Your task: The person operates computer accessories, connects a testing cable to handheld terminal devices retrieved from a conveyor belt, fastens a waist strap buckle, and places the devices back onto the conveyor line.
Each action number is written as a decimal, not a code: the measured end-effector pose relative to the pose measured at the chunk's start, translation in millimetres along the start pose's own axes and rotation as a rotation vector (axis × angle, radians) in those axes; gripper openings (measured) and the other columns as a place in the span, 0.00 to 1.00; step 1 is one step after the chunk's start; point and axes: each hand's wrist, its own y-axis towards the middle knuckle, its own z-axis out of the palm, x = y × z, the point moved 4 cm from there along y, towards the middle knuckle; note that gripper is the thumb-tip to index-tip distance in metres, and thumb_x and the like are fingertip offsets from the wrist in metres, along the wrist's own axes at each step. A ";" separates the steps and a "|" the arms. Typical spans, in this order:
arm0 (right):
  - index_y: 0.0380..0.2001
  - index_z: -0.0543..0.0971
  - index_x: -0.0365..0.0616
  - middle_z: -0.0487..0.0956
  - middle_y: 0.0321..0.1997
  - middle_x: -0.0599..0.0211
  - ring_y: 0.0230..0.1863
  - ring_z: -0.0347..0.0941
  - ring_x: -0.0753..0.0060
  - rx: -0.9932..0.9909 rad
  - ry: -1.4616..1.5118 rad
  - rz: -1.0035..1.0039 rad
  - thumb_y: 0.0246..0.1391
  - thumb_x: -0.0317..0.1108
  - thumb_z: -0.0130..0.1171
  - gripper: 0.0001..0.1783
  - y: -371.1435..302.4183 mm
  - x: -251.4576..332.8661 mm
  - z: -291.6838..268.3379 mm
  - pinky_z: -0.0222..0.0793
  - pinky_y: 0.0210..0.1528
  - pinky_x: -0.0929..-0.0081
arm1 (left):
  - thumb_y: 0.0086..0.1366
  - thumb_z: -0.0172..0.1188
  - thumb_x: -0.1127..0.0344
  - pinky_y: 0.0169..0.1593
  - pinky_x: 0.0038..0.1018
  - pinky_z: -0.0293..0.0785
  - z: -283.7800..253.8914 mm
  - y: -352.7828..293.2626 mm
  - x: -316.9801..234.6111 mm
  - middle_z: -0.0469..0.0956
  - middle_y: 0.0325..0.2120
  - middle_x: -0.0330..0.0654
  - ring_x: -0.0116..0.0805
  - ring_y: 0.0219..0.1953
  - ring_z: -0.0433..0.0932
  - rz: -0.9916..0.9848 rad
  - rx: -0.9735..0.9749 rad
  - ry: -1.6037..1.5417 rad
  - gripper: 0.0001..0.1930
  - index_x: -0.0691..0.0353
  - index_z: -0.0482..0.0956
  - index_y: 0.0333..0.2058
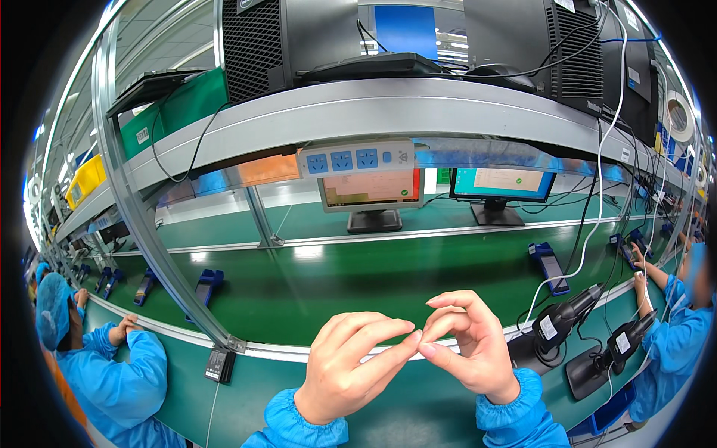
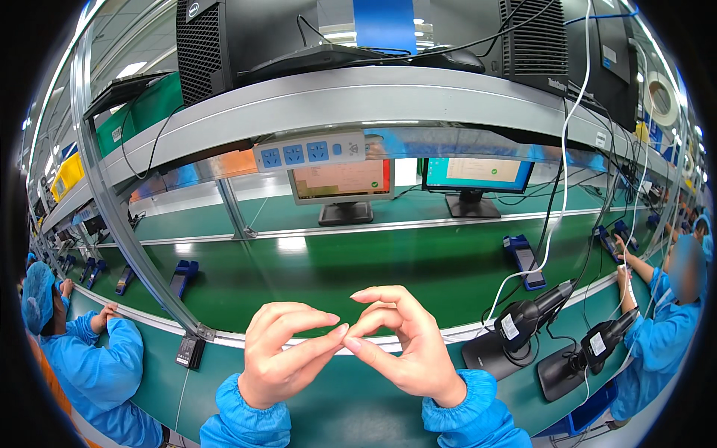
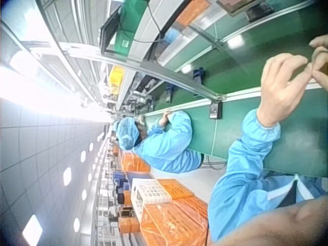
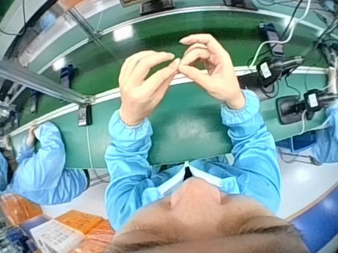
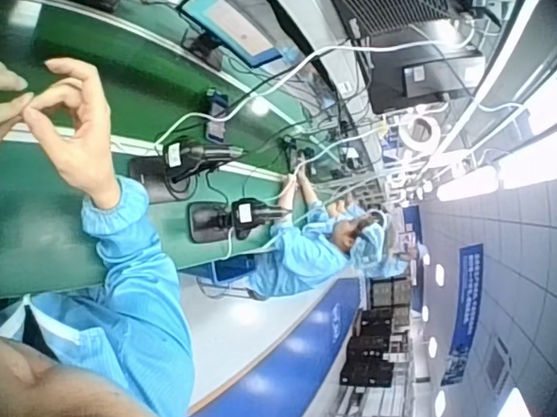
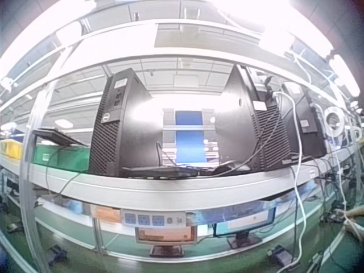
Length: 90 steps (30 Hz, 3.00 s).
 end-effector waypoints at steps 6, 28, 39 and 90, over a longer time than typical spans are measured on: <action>0.64 0.72 0.37 0.88 0.39 0.68 0.47 0.82 0.78 0.012 -0.011 -0.001 0.62 0.24 0.71 0.29 0.4 0.4 0.0 0.73 0.59 0.72 | 0.49 0.80 0.73 0.42 0.35 0.78 -0.6 0.2 -0.6 0.87 0.41 0.34 0.38 0.41 0.83 -0.001 0.010 -0.007 0.16 0.53 0.92 0.39; 0.62 0.74 0.37 0.88 0.40 0.66 0.47 0.81 0.78 0.016 -0.033 -0.026 0.62 0.24 0.71 0.27 -1.0 3.2 1.1 0.72 0.59 0.72 | 0.49 0.81 0.72 0.42 0.33 0.78 -1.0 -0.8 0.1 0.87 0.40 0.33 0.36 0.41 0.83 -0.011 0.000 -0.019 0.15 0.53 0.92 0.38; 0.62 0.75 0.37 0.88 0.39 0.67 0.48 0.82 0.78 0.025 -0.028 0.019 0.62 0.24 0.71 0.27 -0.3 3.2 2.4 0.72 0.61 0.70 | 0.48 0.80 0.73 0.42 0.35 0.78 -0.4 -0.5 0.6 0.87 0.40 0.35 0.39 0.40 0.84 -0.020 0.010 -0.010 0.14 0.54 0.92 0.36; 0.45 0.81 0.47 0.83 0.44 0.64 0.41 0.81 0.56 -0.102 -0.902 -0.520 0.57 0.32 0.70 0.14 -141.0 -106.2 -29.6 0.79 0.45 0.59 | 0.68 0.69 0.50 0.58 0.49 0.70 553.3 -59.0 31.0 0.82 0.52 0.47 0.48 0.55 0.80 -0.691 0.581 -0.588 0.13 0.50 0.90 0.44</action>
